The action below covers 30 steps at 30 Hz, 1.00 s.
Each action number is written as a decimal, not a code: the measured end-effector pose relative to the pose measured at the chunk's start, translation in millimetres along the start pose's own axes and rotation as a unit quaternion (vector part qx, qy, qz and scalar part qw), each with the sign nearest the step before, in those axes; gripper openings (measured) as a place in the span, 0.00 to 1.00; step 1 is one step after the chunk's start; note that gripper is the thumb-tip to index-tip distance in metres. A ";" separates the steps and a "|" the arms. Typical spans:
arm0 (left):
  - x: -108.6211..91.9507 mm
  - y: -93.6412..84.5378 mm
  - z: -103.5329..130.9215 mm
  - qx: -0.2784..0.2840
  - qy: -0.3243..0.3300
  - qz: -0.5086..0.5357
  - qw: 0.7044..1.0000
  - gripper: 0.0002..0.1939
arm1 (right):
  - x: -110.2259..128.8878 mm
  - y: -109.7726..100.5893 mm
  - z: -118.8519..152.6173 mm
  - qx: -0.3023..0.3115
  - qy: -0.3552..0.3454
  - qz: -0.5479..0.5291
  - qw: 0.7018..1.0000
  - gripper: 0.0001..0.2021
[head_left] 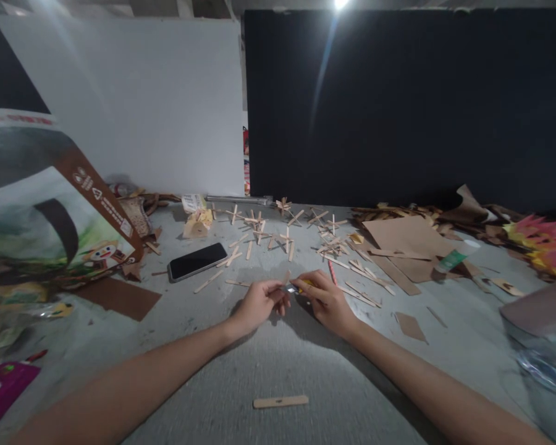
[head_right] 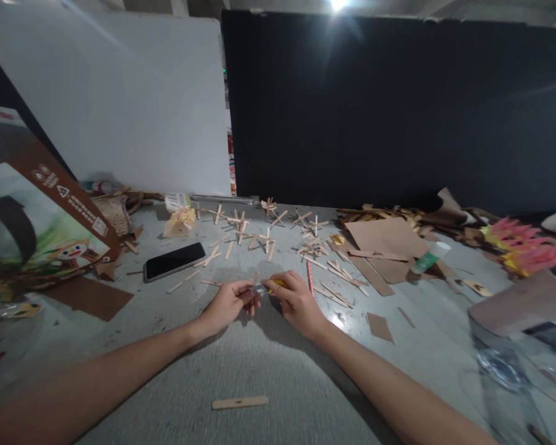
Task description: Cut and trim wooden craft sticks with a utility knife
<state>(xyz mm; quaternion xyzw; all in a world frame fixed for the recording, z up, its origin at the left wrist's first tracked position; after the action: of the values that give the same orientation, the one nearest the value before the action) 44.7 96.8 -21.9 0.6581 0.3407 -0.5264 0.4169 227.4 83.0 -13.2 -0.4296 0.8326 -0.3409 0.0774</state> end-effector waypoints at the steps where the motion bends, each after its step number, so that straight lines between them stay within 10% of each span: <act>1: -0.1 0.4 0.5 0.000 0.000 -0.003 1.000 0.20 | 0.7 -0.1 -0.2 0.001 -0.003 -0.002 1.000 0.24; 30: -3.9 -0.7 0.1 -0.012 0.023 0.021 0.999 0.19 | -0.4 3.2 2.8 -0.005 0.019 0.013 1.000 0.29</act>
<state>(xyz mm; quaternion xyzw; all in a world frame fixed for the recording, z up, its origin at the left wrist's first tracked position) 43.2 96.9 -18.3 0.6725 0.3423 -0.4979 0.4275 226.7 83.2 -17.4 -0.4127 0.8410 -0.3439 0.0640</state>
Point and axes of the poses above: each hand's wrist, its own z-axis away from the middle knuckle, its own y-axis out of the palm, x = y × z, the point moved 3 cm from there along -z, towards the middle knuckle, and after that the axes turned 10 degrees about z, right-handed, at the moved point
